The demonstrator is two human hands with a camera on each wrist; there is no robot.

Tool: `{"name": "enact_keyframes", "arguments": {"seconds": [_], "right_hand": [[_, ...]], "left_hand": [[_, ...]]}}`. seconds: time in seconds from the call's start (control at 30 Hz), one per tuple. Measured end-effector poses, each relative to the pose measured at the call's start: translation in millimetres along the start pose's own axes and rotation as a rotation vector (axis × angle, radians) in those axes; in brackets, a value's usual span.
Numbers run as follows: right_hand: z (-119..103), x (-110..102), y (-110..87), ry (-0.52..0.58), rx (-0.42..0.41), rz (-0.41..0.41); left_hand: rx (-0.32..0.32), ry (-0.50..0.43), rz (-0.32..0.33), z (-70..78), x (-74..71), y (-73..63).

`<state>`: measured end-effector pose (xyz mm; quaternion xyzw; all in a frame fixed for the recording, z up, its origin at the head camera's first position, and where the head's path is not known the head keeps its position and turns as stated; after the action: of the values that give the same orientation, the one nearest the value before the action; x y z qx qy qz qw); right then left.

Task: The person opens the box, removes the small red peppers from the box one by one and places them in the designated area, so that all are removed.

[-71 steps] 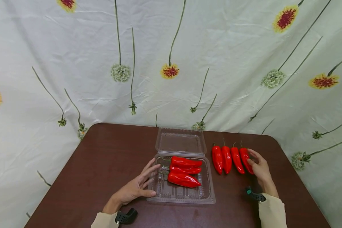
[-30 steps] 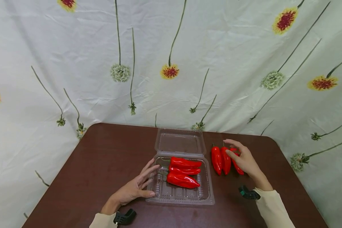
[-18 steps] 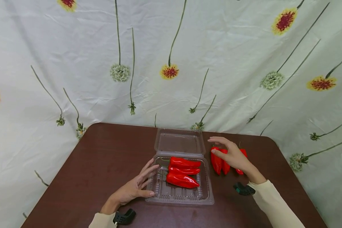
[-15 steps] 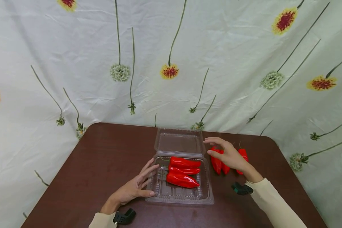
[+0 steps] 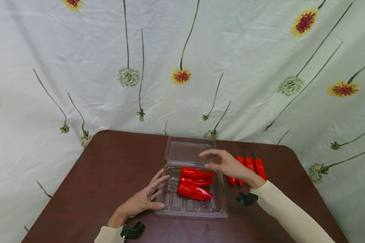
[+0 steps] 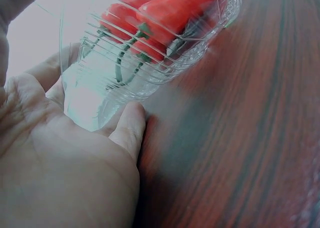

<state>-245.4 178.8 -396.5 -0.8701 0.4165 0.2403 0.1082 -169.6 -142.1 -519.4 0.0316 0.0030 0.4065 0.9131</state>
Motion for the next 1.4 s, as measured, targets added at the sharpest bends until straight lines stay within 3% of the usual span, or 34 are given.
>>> {"name": "enact_keyframes", "arguments": {"seconds": [0.27,0.5,0.83,1.4], "right_hand": [[6.1,17.5,16.4,0.047,0.036,-0.076],[16.5,34.9,22.1,0.032,0.082,-0.084],[18.7,48.2,23.4,-0.180,0.014,-0.050],[11.0,58.1,17.5,-0.346,-0.028,-0.022]], "left_hand": [[-0.018,0.007,0.004,0.8,0.3,0.6],[-0.013,0.006,0.000,0.4,-0.1,1.9],[-0.020,0.032,0.010,1.8,-0.5,1.8],[-0.014,0.034,0.012,-0.1,-0.3,0.9]]}}
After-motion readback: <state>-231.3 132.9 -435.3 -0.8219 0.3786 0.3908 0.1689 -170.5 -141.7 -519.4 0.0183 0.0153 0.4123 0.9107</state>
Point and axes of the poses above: each hand's wrist, its own y-axis towards the middle knuckle, its own x-axis out of the palm, z = x × y, the point moved 2 cm from there along y, towards the middle knuckle
